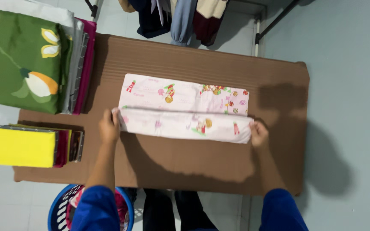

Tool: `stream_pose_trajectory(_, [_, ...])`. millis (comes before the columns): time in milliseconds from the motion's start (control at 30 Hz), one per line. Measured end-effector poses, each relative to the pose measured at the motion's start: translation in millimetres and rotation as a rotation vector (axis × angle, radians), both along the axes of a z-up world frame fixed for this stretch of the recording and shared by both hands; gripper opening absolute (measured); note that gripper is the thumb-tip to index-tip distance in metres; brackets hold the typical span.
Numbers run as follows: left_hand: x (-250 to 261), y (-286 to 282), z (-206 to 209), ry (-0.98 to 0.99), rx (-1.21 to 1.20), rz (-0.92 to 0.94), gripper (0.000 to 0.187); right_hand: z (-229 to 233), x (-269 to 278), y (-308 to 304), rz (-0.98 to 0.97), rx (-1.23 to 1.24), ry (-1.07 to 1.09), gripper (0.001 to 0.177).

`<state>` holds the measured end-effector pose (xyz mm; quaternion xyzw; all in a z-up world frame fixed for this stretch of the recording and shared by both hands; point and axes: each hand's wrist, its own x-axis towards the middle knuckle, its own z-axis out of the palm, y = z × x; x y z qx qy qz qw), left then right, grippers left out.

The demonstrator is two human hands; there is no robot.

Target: The person folds a yellow towel, a pink patterned towel, and a floral-patterned towel on a brown table. Each towel is smoothed, folded into a compact rectangle, and stacked on the table.

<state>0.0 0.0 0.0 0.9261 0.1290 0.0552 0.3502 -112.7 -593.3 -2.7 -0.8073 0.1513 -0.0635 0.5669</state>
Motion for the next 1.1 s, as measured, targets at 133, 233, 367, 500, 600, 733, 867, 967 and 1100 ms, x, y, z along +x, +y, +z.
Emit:
stream_pose_trajectory(133, [74, -22, 0, -0.065, 0.031, -0.001, 0.033, -21, 72, -12, -0.098, 0.102, 0.016, 0.024])
stream_pose_trajectory(233, [114, -35, -17, 0.033, -0.004, 0.059, 0.036, -45, 111, -14, -0.117, 0.056, -0.003, 0.025])
stream_pose_trajectory(367, [137, -42, -46, 0.169, 0.130, 0.052, 0.040, -63, 128, -9, -0.150, -0.141, 0.074, 0.030])
stream_pose_trajectory(500, [137, -43, -56, 0.310, 0.170, 0.170, 0.039, -63, 126, -3, -0.182, -0.317, 0.011, 0.028])
stream_pose_trajectory(600, [142, -43, -52, 0.317, 0.142, 0.181, 0.040, -59, 126, 3, -0.244, -0.429, 0.046, 0.023])
stream_pose_trajectory(733, [146, -47, -46, 0.381, 0.183, 0.168, 0.040, -57, 127, 8, -0.249, -0.494, -0.015, 0.021])
stream_pose_trajectory(867, [152, -51, -41, 0.455, 0.171, 0.185, 0.039, -44, 132, 16, -0.284, -0.521, 0.060, 0.021])
stream_pose_trajectory(967, [134, -64, -47, 0.094, 0.389, 0.171, 0.039, -32, 133, 30, -0.312, -0.694, 0.160, 0.022])
stream_pose_trajectory(1100, [91, -120, -53, -0.219, 0.573, -0.315, 0.029, -29, 154, 95, -0.187, -0.775, -0.219, 0.047])
